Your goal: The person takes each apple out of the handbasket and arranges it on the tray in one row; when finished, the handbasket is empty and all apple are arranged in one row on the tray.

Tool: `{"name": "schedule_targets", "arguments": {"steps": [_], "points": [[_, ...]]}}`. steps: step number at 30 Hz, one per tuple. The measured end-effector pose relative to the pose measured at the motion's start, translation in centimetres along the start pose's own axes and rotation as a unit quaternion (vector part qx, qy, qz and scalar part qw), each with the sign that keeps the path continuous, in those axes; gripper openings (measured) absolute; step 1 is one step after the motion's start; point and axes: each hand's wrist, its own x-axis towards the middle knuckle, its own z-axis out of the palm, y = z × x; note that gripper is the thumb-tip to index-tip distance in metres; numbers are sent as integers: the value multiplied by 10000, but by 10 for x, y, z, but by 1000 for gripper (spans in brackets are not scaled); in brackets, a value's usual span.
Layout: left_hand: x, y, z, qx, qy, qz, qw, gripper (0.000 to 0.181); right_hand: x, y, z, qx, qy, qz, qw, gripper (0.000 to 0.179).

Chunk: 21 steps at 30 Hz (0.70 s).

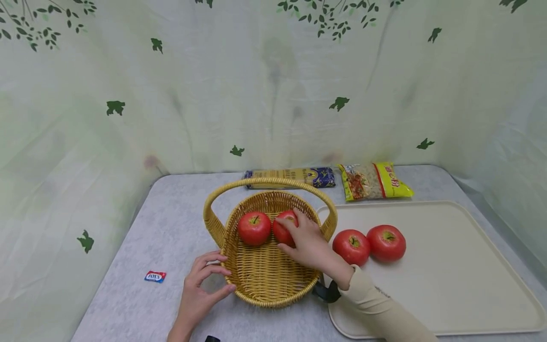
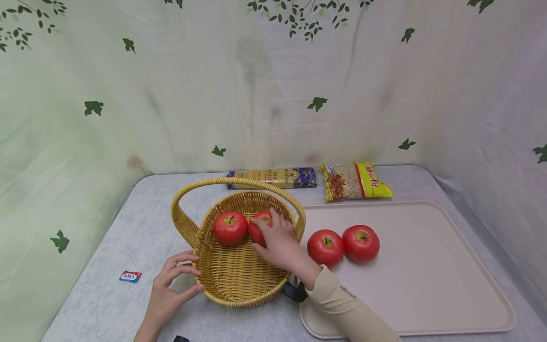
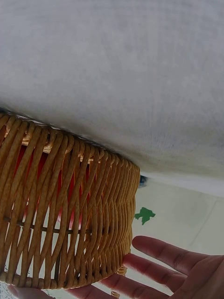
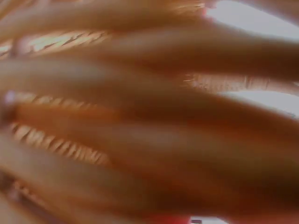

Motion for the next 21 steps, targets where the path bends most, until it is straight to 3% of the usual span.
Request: {"name": "schedule_targets", "arguments": {"steps": [8, 15, 21], "points": [[0, 0, 0, 4, -1, -18, 10000, 43, 2, 0, 6, -233, 293, 50, 9993, 54], [0, 0, -1, 5, -3, -5, 10000, 43, 2, -2, 6, -312, 186, 85, 9993, 60], [-1, -1, 0, 7, -8, 0, 10000, 42, -1, -3, 5, -707, -29, -127, 9974, 66]]}}
